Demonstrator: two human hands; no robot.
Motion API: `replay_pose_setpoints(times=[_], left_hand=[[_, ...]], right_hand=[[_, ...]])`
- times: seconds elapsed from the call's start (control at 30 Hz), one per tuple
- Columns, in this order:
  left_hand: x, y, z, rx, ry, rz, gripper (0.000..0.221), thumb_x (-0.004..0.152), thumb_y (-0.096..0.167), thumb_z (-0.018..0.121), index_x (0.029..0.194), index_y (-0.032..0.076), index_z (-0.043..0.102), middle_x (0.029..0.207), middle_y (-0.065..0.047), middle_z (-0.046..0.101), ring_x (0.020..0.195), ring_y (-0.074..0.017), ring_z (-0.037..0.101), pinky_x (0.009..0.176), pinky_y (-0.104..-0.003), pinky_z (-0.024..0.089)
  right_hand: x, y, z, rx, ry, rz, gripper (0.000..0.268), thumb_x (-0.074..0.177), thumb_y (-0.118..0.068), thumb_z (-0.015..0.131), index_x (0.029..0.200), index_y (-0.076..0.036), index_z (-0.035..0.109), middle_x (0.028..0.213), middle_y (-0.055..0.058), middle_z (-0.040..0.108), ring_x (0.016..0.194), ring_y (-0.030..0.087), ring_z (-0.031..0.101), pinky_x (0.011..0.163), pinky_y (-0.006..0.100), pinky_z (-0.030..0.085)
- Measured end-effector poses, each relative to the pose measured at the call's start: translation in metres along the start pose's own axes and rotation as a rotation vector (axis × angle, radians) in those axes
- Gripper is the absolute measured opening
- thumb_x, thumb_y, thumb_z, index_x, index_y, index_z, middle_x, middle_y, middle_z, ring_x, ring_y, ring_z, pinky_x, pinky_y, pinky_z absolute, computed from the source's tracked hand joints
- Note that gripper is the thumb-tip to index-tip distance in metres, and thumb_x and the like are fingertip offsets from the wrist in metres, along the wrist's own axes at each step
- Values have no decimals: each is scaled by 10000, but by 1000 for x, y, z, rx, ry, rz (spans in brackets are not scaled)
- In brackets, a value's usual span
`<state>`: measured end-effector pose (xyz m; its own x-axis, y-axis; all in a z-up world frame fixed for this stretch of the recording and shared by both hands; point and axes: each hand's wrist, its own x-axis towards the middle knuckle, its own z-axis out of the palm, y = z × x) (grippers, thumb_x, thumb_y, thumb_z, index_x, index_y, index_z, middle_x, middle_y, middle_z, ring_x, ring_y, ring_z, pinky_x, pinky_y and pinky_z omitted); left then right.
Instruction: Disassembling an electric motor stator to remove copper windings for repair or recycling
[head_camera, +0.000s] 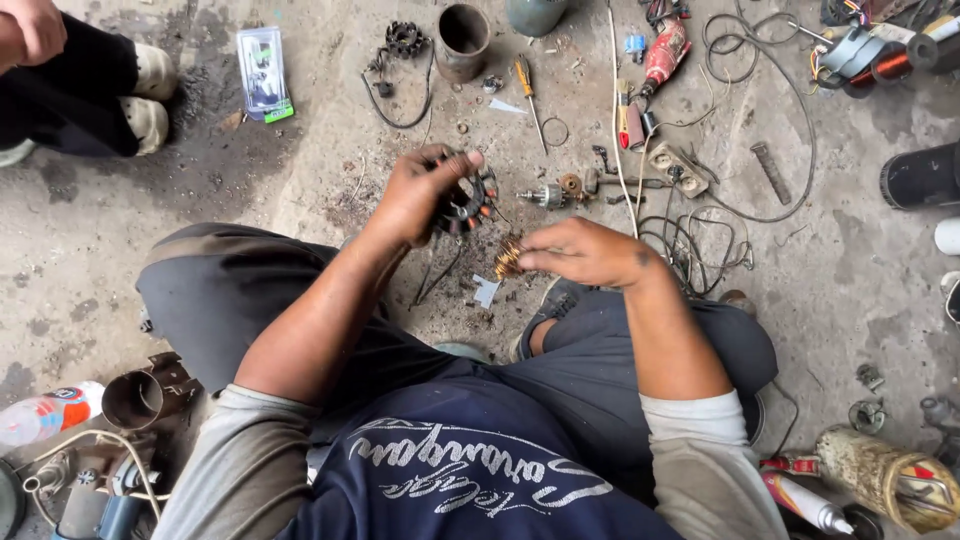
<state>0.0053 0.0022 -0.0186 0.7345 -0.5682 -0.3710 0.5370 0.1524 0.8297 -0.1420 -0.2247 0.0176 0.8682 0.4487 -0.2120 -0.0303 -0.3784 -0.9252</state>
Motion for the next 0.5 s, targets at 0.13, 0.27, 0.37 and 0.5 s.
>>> replay_pose_setpoints(times=[0.13, 0.27, 0.37, 0.5], left_hand=[[-22, 4, 29, -108, 16, -47, 356, 835, 212, 873, 759, -3, 600, 537, -88, 492, 477, -213, 640, 378, -388, 620], [-6, -16, 19, -91, 127, 16, 390, 856, 280, 868, 754, 17, 598, 562, -56, 462, 504, -232, 653, 387, -371, 607], [-6, -3, 25, -173, 224, 57, 374, 871, 285, 836, 776, 21, 589, 589, -30, 427, 533, -206, 629, 396, -338, 589], [-1, 11, 21, -455, 102, 80, 364, 902, 332, 775, 815, 69, 539, 593, -39, 461, 554, -250, 689, 428, -275, 597]], right_hand=[[37, 24, 21, -672, 224, 181, 278, 1044, -146, 520, 1234, -54, 701, 1120, 189, 749, 1150, 341, 684, 1111, 561, 388], [46, -5, 31, -1060, 504, 291, 441, 1055, -174, 470, 1457, 8, 472, 1389, 219, 616, 1367, 304, 532, 1235, 597, 18], [44, -6, 33, -1005, 621, 183, 408, 1100, -258, 387, 1384, 14, 497, 1342, 261, 623, 1360, 346, 528, 1233, 595, 37], [44, 35, 48, -472, 701, 33, 529, 1120, -313, 387, 1494, 61, 374, 1466, 359, 460, 1360, 520, 431, 1199, 648, 215]])
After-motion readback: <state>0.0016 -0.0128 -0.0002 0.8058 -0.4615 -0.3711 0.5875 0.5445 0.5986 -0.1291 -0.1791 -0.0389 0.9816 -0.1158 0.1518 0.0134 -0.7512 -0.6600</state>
